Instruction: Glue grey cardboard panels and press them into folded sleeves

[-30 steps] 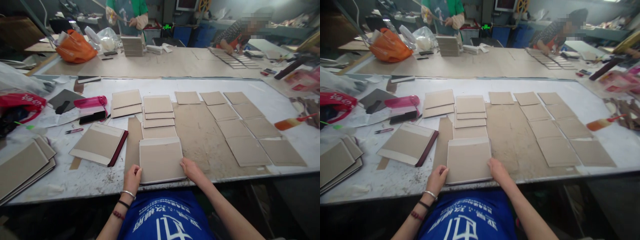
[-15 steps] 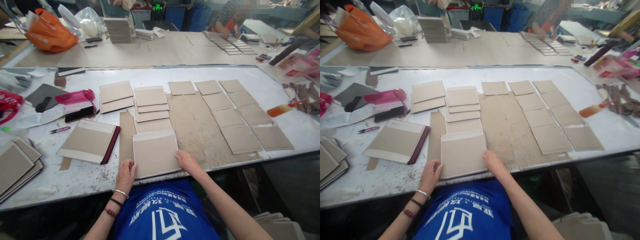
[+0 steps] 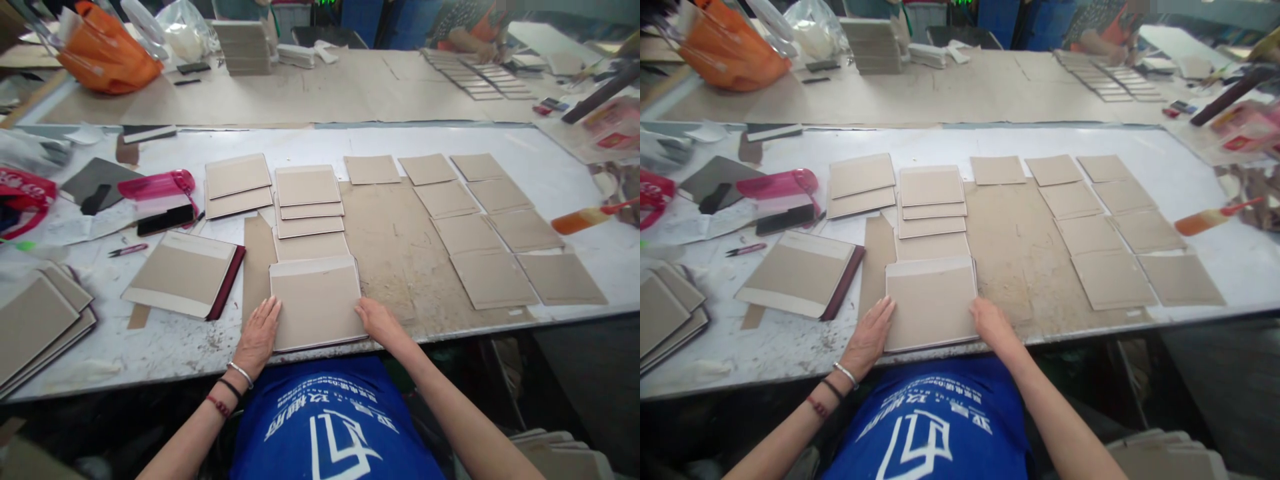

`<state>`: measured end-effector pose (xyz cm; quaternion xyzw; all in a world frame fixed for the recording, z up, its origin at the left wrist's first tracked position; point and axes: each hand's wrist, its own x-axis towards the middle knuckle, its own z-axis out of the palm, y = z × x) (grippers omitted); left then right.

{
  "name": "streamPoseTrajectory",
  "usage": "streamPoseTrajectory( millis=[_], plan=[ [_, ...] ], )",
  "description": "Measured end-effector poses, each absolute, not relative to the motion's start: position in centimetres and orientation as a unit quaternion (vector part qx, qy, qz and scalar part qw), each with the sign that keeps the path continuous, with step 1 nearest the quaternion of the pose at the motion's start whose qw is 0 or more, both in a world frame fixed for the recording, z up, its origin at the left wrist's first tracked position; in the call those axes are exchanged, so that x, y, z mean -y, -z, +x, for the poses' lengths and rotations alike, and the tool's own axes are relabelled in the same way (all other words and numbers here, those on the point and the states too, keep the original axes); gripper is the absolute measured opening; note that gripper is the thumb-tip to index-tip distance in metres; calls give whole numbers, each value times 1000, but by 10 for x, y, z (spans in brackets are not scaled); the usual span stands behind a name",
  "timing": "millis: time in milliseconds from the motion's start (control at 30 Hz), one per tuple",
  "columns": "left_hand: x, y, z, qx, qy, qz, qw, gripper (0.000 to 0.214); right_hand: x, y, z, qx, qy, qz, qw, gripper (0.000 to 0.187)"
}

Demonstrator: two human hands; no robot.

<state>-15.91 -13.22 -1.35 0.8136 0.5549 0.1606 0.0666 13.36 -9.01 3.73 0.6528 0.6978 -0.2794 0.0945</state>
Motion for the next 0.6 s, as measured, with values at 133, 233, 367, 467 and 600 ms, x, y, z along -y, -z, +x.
streamPoseTrajectory(
  millis=[133, 233, 367, 467, 600],
  plan=[
    [133, 12, -158, -559, -165, 809, 75, 51, 90, -39, 133, -697, 278, 655, 97, 22],
    [135, 8, -155, -558, -161, 807, 108, 54, 91, -42, 132, -695, 278, 657, 95, 22],
    [138, 0, -150, -559, -141, 807, 129, 82, 91, -43, 132, -690, 278, 661, 95, 22],
    [137, -3, -148, -559, -147, 808, 116, 88, 90, -41, 132, -690, 283, 658, 100, 22],
    [135, -4, -149, -548, -158, 814, 107, 86, 89, -39, 133, -699, 276, 652, 97, 22]
  ],
)
